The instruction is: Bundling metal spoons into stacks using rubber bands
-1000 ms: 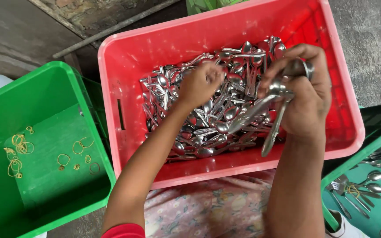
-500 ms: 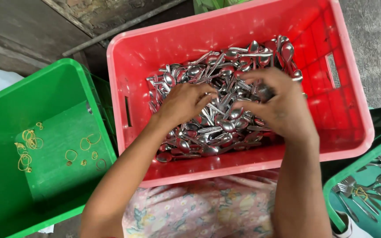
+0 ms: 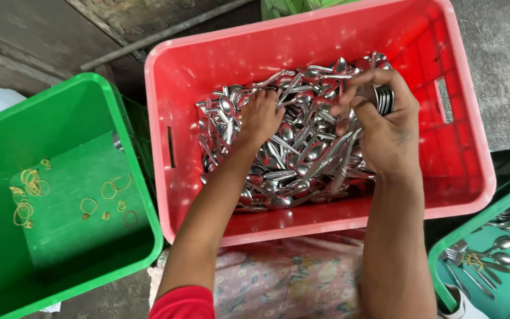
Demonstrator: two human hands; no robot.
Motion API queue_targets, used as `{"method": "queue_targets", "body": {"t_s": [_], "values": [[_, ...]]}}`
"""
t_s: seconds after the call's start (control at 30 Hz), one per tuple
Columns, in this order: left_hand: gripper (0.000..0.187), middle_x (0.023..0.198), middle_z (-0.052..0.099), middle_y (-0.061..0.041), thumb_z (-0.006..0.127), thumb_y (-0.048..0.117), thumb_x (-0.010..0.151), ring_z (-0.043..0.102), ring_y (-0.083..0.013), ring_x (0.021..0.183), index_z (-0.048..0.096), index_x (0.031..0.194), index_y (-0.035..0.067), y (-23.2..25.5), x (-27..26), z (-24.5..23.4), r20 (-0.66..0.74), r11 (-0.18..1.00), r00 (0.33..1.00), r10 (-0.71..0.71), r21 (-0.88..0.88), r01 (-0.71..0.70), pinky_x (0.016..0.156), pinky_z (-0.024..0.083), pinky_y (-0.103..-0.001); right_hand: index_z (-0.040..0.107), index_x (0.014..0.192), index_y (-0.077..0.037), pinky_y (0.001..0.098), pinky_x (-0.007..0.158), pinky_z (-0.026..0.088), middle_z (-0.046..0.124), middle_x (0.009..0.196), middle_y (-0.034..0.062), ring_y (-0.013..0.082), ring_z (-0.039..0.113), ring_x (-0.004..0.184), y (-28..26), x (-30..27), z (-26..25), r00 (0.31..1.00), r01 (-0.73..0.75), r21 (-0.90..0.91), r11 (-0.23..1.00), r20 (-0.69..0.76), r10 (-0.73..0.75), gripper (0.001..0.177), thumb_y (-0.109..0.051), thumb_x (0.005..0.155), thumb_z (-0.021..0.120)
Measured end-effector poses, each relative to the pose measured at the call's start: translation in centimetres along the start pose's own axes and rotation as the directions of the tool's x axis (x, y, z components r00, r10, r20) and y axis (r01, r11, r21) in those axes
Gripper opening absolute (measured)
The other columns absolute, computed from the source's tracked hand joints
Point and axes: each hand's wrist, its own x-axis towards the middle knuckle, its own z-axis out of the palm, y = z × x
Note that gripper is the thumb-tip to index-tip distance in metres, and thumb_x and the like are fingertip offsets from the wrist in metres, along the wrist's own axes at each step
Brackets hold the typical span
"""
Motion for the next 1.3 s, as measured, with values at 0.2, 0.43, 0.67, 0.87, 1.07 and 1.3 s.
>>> {"method": "queue_targets", "body": {"t_s": [0.2, 0.43, 0.67, 0.87, 1.07, 1.3], "values": [[0.009, 0.080, 0.071, -0.006, 0.066, 0.014, 0.098, 0.055, -0.0109, 0.051, 0.073, 0.099, 0.007, -1.6, 0.5, 0.5, 0.070, 0.991, 0.994, 0.089, -0.109, -0.081, 0.048, 0.052, -0.025, 0.065, 0.127, -0.002, 0.0186, 0.058, 0.050, 0.068, 0.099, 0.0074, 0.0103, 0.062, 0.073, -0.7, 0.0, 0.2, 0.994, -0.033, -0.277, 0.960, -0.112, 0.002, 0.035, 0.008, 0.094, 0.074], [0.002, 0.083, 0.076, -0.003, 0.075, 0.011, 0.090, 0.066, -0.0111, 0.065, 0.075, 0.092, 0.010, 6.5, -6.8, -16.7, -0.193, 0.801, 0.889, 0.416, -0.386, -0.458, 0.058, 0.054, -0.024, 0.069, 0.114, -0.001, 0.0232, 0.059, 0.047, 0.067, 0.094, 0.0042, 0.0093, 0.054, 0.071, 0.0, 0.4, 0.6, 0.999, -0.030, -0.508, 0.861, 0.021, 0.047, 0.043, -0.008, 0.078, 0.091], [0.044, 0.099, 0.079, -0.008, 0.049, 0.040, 0.106, 0.073, -0.0113, 0.085, 0.063, 0.134, 0.010, 6.1, -5.1, -13.1, -0.196, 0.269, 0.895, 0.400, -0.909, -0.319, 0.063, 0.050, -0.023, 0.054, 0.126, -0.006, 0.0224, 0.057, 0.045, 0.056, 0.093, 0.0042, 0.0100, 0.049, 0.071, 1.5, 0.2, 1.0, 0.990, 0.029, -0.165, 0.986, 0.142, -0.005, 0.041, 0.017, 0.093, 0.045], [0.097, 0.108, 0.070, -0.014, 0.042, 0.077, 0.094, 0.069, -0.0230, 0.074, 0.040, 0.144, -0.007, 2.0, -1.4, 3.3, 0.344, 0.985, 0.937, -0.066, 0.175, 0.005, 0.053, 0.053, -0.036, 0.061, 0.117, -0.013, 0.0237, 0.067, 0.057, 0.065, 0.097, 0.0034, 0.0140, 0.062, 0.076, 2.1, 0.4, -0.8, 0.988, 0.155, 0.157, 0.975, -0.021, -0.154, 0.050, 0.015, 0.084, 0.036], [0.058, 0.085, 0.065, -0.004, 0.068, 0.030, 0.094, 0.047, -0.0108, 0.044, 0.044, 0.133, -0.007, 2.4, -1.3, 6.3, 0.340, 0.998, 0.938, -0.065, 0.002, 0.069, 0.033, 0.036, -0.023, 0.060, 0.100, -0.014, 0.0181, 0.050, 0.043, 0.069, 0.097, 0.0066, 0.0121, 0.063, 0.073, 0.7, 0.4, -0.7, 0.968, 0.022, 0.118, 0.993, -0.249, 0.008, 0.030, 0.015, 0.095, 0.050], [0.036, 0.110, 0.074, -0.008, 0.061, 0.020, 0.095, 0.071, -0.0253, 0.090, 0.065, 0.131, 0.014, -0.8, -3.9, -1.3, 0.056, 0.997, 0.998, -0.011, -0.074, 0.016, 0.081, 0.056, -0.044, 0.061, 0.108, -0.005, 0.0152, 0.047, 0.040, 0.072, 0.098, 0.0074, 0.0034, 0.051, 0.057, 0.3, -0.1, -0.8, 0.964, -0.070, -0.049, 0.996, -0.262, 0.055, 0.024, 0.011, 0.093, 0.053]]}}
